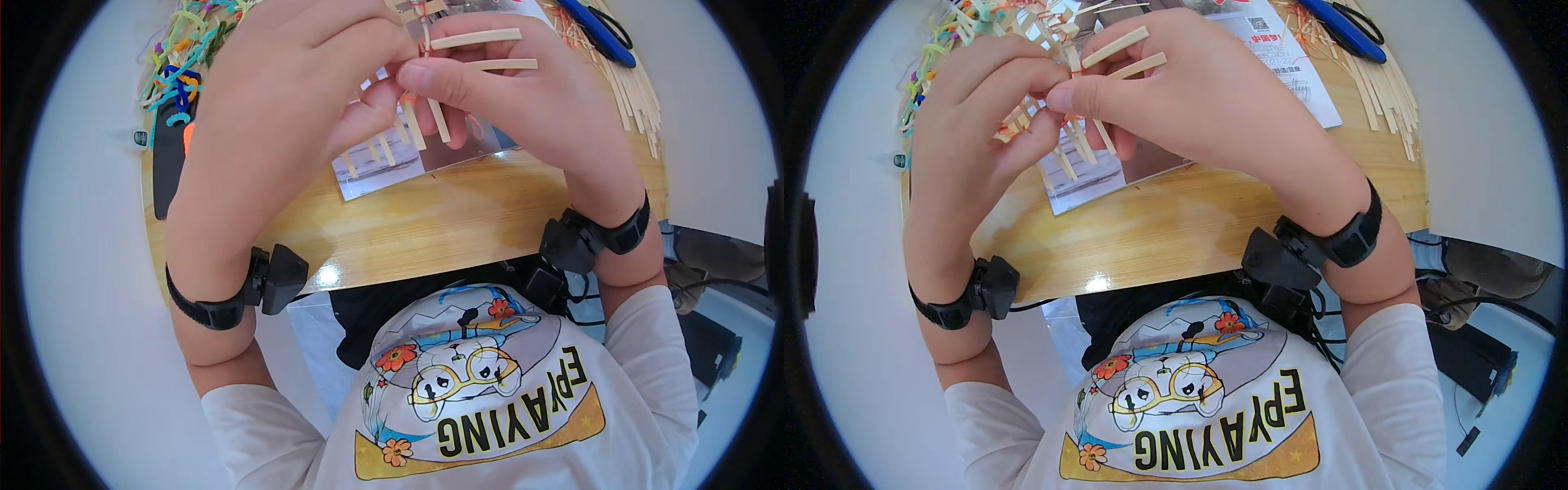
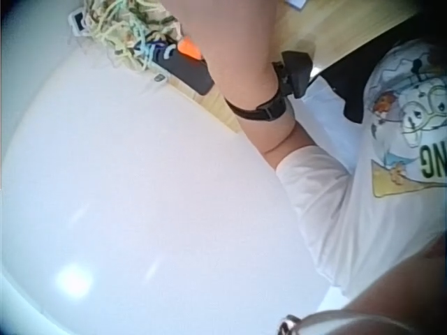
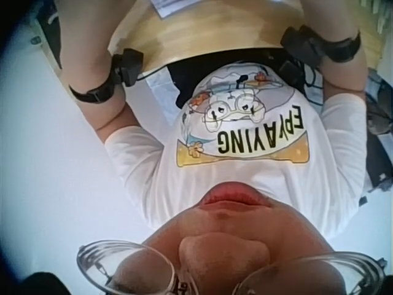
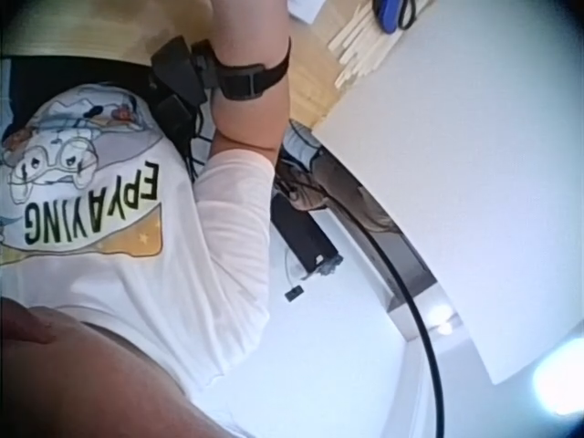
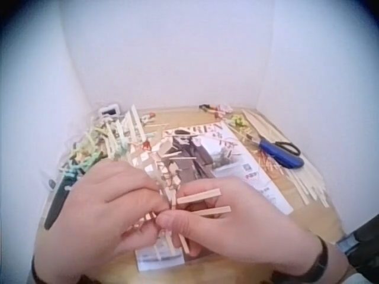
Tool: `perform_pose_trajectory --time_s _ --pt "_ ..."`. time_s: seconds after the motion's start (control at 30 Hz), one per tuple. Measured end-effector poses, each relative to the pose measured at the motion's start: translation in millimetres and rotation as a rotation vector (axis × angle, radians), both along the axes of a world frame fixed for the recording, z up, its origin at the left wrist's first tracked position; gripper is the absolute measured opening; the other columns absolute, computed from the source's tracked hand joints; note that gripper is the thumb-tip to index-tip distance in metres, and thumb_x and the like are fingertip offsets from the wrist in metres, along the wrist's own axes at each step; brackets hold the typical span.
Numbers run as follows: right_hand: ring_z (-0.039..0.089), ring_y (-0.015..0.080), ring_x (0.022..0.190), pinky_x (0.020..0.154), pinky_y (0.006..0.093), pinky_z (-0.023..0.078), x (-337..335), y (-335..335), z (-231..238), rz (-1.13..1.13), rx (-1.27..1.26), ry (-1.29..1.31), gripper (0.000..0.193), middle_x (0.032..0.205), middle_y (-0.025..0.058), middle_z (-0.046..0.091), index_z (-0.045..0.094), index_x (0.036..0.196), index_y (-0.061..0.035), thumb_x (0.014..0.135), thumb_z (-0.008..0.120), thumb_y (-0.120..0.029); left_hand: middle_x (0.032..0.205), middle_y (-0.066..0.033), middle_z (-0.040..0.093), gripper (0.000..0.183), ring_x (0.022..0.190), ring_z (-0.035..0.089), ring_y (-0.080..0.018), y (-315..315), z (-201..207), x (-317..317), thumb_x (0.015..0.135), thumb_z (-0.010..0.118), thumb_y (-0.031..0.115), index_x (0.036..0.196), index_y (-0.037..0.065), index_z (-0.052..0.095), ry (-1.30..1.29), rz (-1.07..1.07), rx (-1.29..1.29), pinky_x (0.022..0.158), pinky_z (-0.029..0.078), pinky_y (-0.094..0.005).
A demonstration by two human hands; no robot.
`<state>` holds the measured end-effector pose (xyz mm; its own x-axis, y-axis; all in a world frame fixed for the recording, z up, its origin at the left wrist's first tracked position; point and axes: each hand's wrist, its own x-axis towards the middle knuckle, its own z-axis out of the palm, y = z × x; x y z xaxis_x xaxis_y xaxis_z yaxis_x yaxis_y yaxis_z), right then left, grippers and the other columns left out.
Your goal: Weaving thin bamboo strips together and securing them with orange thread.
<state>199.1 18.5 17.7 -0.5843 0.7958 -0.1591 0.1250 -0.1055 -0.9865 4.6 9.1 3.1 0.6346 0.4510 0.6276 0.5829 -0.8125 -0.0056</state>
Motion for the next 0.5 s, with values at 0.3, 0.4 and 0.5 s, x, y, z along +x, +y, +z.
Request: perform_pose_trajectory --time_s 0.3,0.4,0.5 --pt "0.053 0.0044 0.056 0.052 0.0183 0.042 5.7 2.9 -3.0 0.001 0.049 -0.084 0.022 0.064 -0.0014 0.059 0.062 0.080 -0.0034 0.093 0.059 -0.021 0.086 -0.0081 0.056 0.013 0.078 0.054 -0.0176 3.3 -3.4 -10.4 0.078 0.054 -0.003 0.088 0.003 0.051 -0.150 0.071 -0.335 0.068 0.045 -0.0275" --pt "0.053 0.0039 0.055 0.051 0.0176 0.041 9.4 12.6 7.0 0.057 -0.098 -0.043 0.023 0.063 -0.0019 0.059 0.062 0.079 -0.0051 0.093 0.058 -0.024 0.083 -0.0063 0.055 0.007 0.076 0.053 -0.0162 8.9 -9.4 -10.1 0.088 0.048 0.006 0.095 0.003 0.048 -0.537 -0.093 -0.338 0.064 0.044 -0.0254" --pt "0.053 0.0034 0.055 0.050 0.0174 0.040 9.0 15.7 12.6 0.042 -0.227 -0.051 0.025 0.062 -0.0022 0.059 0.062 0.078 -0.0058 0.093 0.058 -0.026 0.077 -0.0036 0.050 0.014 0.070 0.050 -0.0145 -1.3 5.9 -8.6 0.095 0.041 0.015 0.100 0.003 0.044 -0.848 -0.190 -0.881 0.061 0.041 -0.0230"
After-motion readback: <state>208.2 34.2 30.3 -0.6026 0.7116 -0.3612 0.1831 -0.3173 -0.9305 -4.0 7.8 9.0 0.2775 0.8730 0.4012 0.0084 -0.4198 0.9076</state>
